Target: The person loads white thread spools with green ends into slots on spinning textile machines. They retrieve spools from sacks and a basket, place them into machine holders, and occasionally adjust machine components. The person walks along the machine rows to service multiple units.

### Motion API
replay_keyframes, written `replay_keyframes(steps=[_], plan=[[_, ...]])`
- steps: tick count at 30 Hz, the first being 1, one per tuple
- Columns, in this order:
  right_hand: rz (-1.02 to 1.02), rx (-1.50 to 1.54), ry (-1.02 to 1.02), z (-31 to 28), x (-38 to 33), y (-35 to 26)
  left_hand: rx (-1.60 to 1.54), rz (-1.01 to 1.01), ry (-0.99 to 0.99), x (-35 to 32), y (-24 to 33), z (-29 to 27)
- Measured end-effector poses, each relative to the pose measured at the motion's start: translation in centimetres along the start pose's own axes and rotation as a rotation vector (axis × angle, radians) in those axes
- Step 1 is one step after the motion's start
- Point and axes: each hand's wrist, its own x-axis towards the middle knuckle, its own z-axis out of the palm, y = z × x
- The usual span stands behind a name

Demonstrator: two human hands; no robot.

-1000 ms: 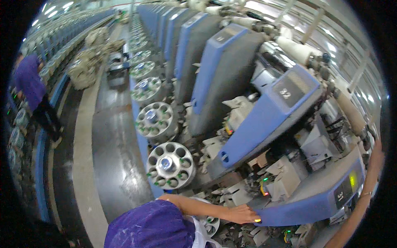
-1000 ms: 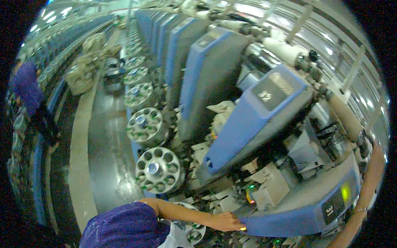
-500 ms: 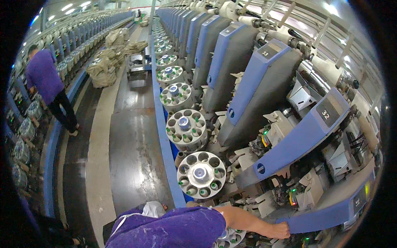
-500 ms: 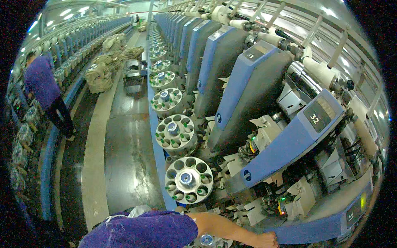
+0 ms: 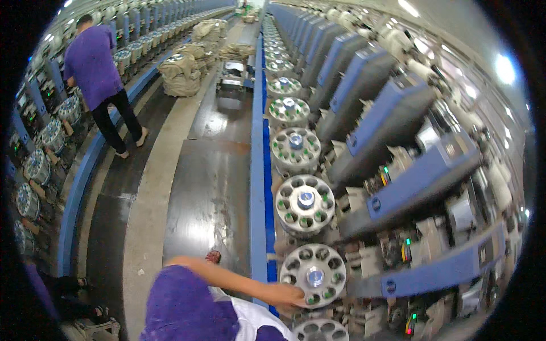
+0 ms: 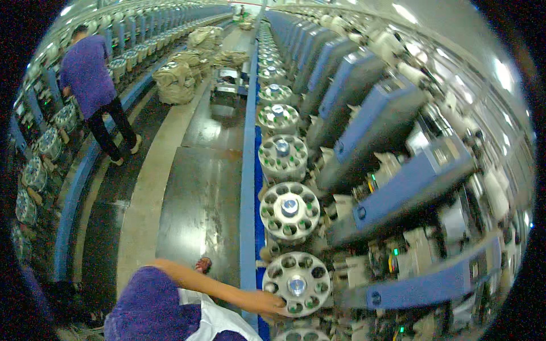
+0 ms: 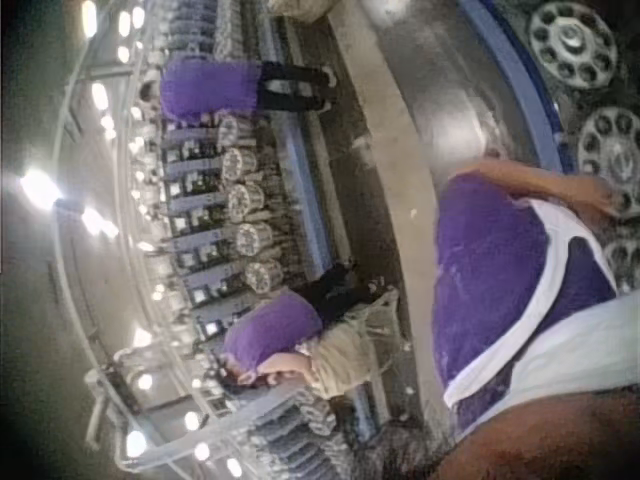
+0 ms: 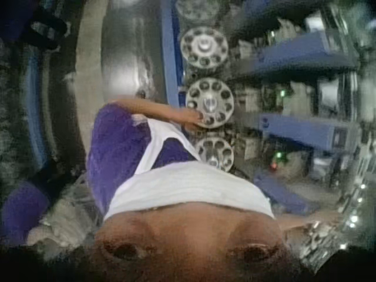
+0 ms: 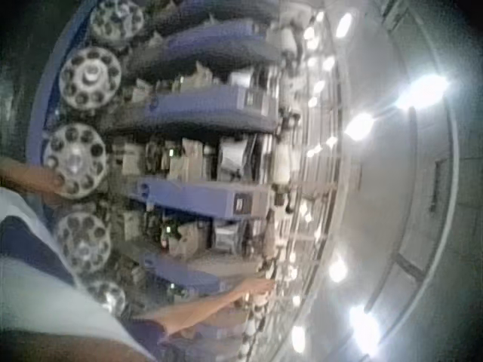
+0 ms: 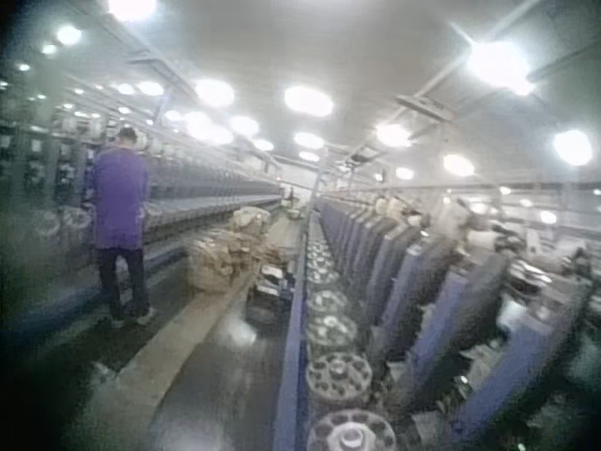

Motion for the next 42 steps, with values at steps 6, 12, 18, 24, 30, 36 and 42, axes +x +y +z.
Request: replay_keyframes(steps=[6, 12, 18, 24, 30, 36, 42], plan=[[0.232, 0.874, -0.497, 4.9, -12.8, -37.3, 0.309, -1.401, 0.235, -36.4, -8.4, -14.4], [-0.366, 1.118, -1.015, 8.1, -14.4, -65.4, 0.12, -1.214, 0.401, -39.0, -17.1, -26.6], [-0.314, 1.165, -1.045, 22.8, -8.3, -83.6, 0.265, -0.82, 0.312, -40.1, -32.2, -37.6], [-0.258, 1.304, -0.96, 40.2, -3.3, -106.4, 0.143, -1.319, 0.779, -60.2, -52.0, -42.7], [-0.663, 1.832, -1.114, 44.3, 1.2, -136.2, -0.435, -2.038, 0.756, -76.9, -50.7, -37.9], [-1.172, 1.885, -1.164, 48.5, 3.3, -159.6, -0.494, -2.137, 0.682, -80.7, -61.2, -50.2], [-0.873, 1.539, -1.415, 65.8, 3.0, -166.1, -0.187, -1.74, 0.683, -83.0, -89.2, -75.7]])
